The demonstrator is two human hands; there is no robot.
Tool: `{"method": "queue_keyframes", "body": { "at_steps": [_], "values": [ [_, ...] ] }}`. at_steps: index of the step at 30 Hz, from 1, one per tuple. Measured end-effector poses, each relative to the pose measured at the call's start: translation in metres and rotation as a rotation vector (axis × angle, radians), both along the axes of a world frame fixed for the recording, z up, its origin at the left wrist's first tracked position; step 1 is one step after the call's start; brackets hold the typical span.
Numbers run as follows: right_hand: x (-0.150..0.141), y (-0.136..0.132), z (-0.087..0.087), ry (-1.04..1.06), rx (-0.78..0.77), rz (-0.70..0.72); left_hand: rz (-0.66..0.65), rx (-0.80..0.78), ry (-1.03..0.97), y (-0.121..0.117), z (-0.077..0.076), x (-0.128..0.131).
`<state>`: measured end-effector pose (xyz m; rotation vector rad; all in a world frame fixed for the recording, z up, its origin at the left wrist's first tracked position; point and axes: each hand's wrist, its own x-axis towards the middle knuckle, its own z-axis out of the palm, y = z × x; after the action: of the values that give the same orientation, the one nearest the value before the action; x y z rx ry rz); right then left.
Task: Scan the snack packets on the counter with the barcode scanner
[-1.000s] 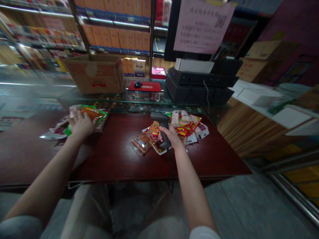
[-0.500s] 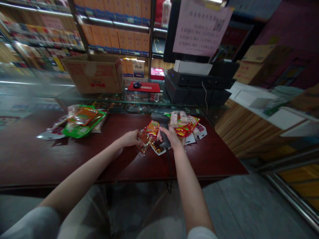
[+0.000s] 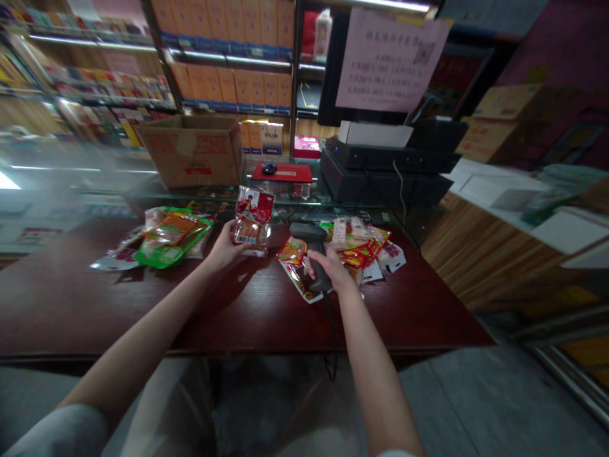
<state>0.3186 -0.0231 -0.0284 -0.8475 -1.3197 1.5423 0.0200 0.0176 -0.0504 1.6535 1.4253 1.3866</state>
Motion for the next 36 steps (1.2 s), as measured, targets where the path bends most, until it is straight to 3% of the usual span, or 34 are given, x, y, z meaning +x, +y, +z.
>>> {"method": "queue_keyframes", "body": {
  "at_steps": [5,15,19,21,24,27,29,31,33,36],
  "values": [
    [-0.001,-0.003,0.000,-0.050,-0.011,0.112,-0.076,0.001,-0.117,-0.001,-0.020,0.010],
    [-0.002,-0.005,-0.001,-0.100,-0.017,0.185,0.055,0.028,0.086,-0.002,-0.021,0.011],
    [-0.002,-0.006,0.003,-0.070,-0.030,0.116,0.148,0.045,0.163,-0.011,0.003,-0.002],
    [-0.002,-0.007,0.006,-0.055,-0.050,0.073,0.276,0.120,0.255,-0.019,0.024,-0.019],
    [-0.001,-0.008,0.008,-0.037,-0.052,0.038,0.560,0.192,0.545,-0.032,0.054,-0.053],
    [-0.001,-0.008,0.008,-0.034,-0.035,0.034,0.730,-0.044,0.790,-0.038,0.064,-0.088],
    [-0.002,-0.007,0.008,-0.042,-0.040,0.032,0.707,-0.273,0.855,-0.039,0.060,-0.105],
    [-0.002,-0.007,0.008,-0.044,-0.051,0.029,0.662,-0.385,0.892,-0.037,0.051,-0.110],
    [-0.003,-0.007,0.008,-0.038,-0.055,0.022,0.660,-0.338,0.923,-0.036,0.043,-0.101],
    [-0.001,-0.005,0.007,-0.018,-0.044,-0.013,0.588,-0.165,0.967,-0.036,0.034,-0.060]
  ]
}}
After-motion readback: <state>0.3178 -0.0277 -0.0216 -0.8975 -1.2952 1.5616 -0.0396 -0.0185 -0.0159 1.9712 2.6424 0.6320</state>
